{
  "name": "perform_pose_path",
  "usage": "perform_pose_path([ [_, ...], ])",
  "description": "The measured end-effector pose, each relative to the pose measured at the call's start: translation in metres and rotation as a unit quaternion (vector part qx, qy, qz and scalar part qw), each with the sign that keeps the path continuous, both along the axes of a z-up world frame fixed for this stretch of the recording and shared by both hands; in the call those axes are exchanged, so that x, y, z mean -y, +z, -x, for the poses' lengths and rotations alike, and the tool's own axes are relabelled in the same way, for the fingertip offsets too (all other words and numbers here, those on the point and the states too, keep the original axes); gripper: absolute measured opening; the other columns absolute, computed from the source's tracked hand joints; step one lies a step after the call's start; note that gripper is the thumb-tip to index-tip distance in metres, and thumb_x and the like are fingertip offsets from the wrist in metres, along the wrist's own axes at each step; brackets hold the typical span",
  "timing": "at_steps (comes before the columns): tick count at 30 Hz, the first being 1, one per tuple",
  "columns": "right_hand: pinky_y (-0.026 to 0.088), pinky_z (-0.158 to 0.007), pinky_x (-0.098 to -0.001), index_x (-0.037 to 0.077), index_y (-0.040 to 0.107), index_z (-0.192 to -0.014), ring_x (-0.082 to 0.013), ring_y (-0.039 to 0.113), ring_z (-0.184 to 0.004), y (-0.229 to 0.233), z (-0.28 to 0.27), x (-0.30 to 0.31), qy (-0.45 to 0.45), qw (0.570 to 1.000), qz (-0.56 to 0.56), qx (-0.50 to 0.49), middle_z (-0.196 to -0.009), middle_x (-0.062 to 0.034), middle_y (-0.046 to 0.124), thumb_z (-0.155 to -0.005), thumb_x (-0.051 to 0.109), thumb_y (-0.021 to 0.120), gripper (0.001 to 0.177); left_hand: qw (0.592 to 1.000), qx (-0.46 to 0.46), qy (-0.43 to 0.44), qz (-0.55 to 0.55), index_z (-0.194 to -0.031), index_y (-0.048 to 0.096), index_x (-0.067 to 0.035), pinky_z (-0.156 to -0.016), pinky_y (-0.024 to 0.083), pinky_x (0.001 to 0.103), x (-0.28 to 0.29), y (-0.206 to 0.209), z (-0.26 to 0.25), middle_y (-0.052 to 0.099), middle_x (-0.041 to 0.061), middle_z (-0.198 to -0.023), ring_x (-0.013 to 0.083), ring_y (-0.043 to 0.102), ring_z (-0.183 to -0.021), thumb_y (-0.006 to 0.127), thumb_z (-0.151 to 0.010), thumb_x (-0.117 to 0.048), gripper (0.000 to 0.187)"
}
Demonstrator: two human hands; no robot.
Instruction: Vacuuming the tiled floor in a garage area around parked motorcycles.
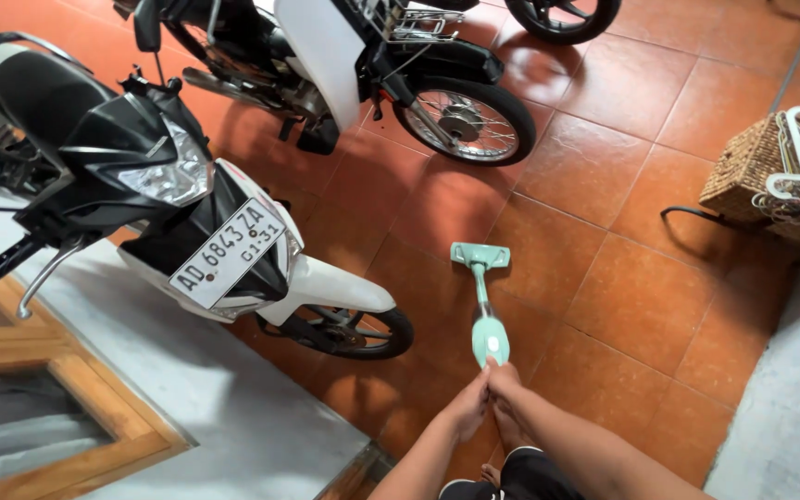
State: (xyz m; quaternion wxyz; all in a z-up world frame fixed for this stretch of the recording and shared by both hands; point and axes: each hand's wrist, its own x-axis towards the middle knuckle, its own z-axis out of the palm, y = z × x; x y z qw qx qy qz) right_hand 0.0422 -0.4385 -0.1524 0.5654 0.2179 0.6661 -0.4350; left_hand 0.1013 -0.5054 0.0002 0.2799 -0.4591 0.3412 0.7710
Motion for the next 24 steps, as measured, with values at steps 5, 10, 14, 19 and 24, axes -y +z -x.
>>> perform_pose_path([
  [5, 0.053, -0.074, -0.0413, -0.003, 0.064, -0.119, -0.0241, 0.065, -0.086, 0.047, 0.047, 0.011, -0.077, 0.997, 0.009, 0.015, -0.100, -0.0166, 0.072, -0.102, 0.037, 0.058, 0.044, 0.999, -0.040, 0.003, 0.011, -0.164, 0.014, -0.016, -0.125, 0.014, 0.041, 0.004, 0.026, 0.033, 0.021, 0.007, -0.171, 0.0263, 0.021, -0.157, 0.027, -0.098, -0.071, 0.087],
  [10, 0.050, -0.072, -0.0410, 0.000, 0.063, -0.121, -0.0244, 0.063, -0.083, 0.054, 0.064, 0.005, -0.072, 0.997, -0.008, 0.005, -0.100, -0.0155, 0.072, -0.101, 0.038, 0.060, 0.044, 0.999, -0.039, -0.018, 0.010, -0.165, 0.010, -0.017, -0.125, 0.010, 0.044, 0.001, 0.033, 0.047, 0.016, 0.007, -0.173, 0.0268, 0.015, -0.157, 0.026, -0.098, -0.071, 0.087],
  [14, 0.053, -0.065, -0.0364, -0.004, 0.067, -0.118, -0.0210, 0.066, -0.080, 0.009, 0.055, -0.013, -0.088, 0.995, 0.030, 0.023, -0.099, -0.0165, 0.073, -0.102, 0.042, 0.058, 0.050, 0.998, -0.050, -0.030, -0.012, -0.166, 0.005, -0.015, -0.127, 0.010, 0.045, -0.005, 0.024, 0.046, 0.010, 0.008, -0.174, 0.0276, 0.013, -0.159, 0.025, -0.100, -0.072, 0.089],
  [19, 0.045, -0.048, -0.0387, 0.002, 0.066, -0.109, -0.0239, 0.060, -0.061, 0.059, 0.063, -0.041, -0.049, 0.994, 0.002, 0.102, -0.085, -0.0160, 0.066, -0.103, 0.048, 0.052, 0.048, 0.997, -0.052, -0.053, -0.033, -0.166, 0.007, -0.017, -0.123, 0.019, 0.044, -0.013, 0.030, 0.049, 0.016, 0.006, -0.171, 0.0283, 0.027, -0.151, 0.021, -0.099, -0.075, 0.090],
  [24, 0.031, -0.040, -0.0357, 0.010, 0.062, -0.102, -0.0197, 0.049, -0.047, 0.058, 0.070, -0.060, 0.033, 0.994, -0.021, 0.105, -0.073, -0.0087, 0.059, -0.105, 0.048, 0.046, 0.041, 0.993, -0.065, -0.057, -0.082, -0.168, 0.017, -0.022, -0.117, 0.026, 0.037, -0.016, -0.004, 0.047, 0.040, 0.000, -0.154, 0.0188, 0.042, -0.127, 0.024, -0.100, -0.076, 0.087],
])
